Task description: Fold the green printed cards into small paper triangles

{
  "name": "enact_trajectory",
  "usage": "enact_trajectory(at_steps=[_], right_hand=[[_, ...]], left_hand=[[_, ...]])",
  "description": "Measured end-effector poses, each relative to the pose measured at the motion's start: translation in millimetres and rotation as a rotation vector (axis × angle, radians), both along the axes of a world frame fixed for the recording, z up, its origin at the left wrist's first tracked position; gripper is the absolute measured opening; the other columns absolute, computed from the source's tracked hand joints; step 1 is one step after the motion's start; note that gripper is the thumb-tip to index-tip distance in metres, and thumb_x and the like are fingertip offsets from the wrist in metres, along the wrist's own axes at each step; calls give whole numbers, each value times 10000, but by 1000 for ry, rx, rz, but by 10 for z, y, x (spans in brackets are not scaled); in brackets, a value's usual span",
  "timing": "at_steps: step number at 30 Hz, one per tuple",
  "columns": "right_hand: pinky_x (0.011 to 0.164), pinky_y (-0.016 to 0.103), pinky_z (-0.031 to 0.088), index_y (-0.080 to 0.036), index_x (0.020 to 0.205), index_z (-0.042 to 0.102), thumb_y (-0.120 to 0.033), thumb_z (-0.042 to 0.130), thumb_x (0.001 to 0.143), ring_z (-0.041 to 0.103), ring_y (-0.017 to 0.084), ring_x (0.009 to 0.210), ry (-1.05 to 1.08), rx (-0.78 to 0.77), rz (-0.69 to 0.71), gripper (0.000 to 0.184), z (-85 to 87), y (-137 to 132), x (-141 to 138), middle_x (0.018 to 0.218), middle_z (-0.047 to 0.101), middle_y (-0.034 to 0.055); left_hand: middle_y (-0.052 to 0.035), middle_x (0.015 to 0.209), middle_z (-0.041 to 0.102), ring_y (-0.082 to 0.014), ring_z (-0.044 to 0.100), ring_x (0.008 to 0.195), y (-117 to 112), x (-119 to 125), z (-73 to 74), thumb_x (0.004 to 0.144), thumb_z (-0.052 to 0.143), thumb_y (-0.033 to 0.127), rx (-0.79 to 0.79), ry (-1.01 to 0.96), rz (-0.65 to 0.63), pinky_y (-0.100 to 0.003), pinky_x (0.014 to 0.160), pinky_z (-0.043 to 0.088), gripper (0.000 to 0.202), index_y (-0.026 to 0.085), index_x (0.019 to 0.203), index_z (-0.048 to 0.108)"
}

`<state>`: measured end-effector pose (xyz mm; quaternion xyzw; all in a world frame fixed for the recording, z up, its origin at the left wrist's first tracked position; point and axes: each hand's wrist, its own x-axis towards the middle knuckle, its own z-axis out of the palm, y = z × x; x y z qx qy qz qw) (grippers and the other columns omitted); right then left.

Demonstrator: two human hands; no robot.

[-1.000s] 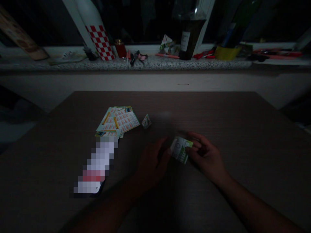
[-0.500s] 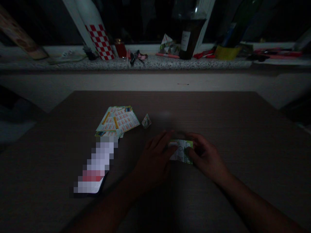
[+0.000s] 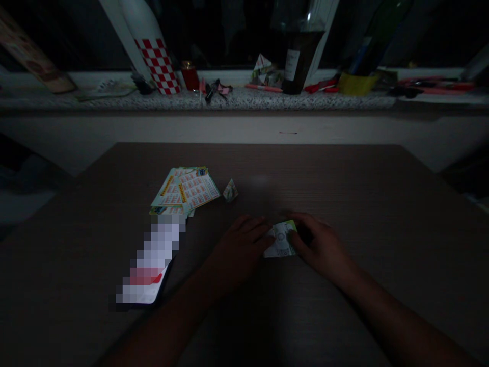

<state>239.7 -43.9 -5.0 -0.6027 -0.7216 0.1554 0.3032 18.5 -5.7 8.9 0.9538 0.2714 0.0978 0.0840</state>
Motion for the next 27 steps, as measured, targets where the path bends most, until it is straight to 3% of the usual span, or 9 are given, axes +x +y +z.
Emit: enact_trajectory(at_steps=[10,17,27], right_hand=[[931,454,418,-212,1039,671,-86,535,833,587,253,1061,-145,164,199,277,30,8,-18,1096,688,79],[936,436,419,-206,1090,645,-157,595,839,576,244,1044,-134,55,282,261,77,-29,-49,1096,670,73],[949,457,405,-246,1128,641,-185,604,847,538,262,1105,-136,14,300,290,73,-58,-37,1147,623,87]], left_hand=[[-68,1375,543,-241,417,1326,-39,17,120,849,513,124,-59,14,-10,-486,1131,240,392,211,1229,556],[-56,1368,546,-228,424,1309,-41,4,182,825,539,125,-119,8,-42,-467,1136,213,435,209,1251,538],[-26,1194,646,-197,546,1135,39,-84,195,884,547,213,-149,-54,-85,-439,1079,250,186,245,1031,656]])
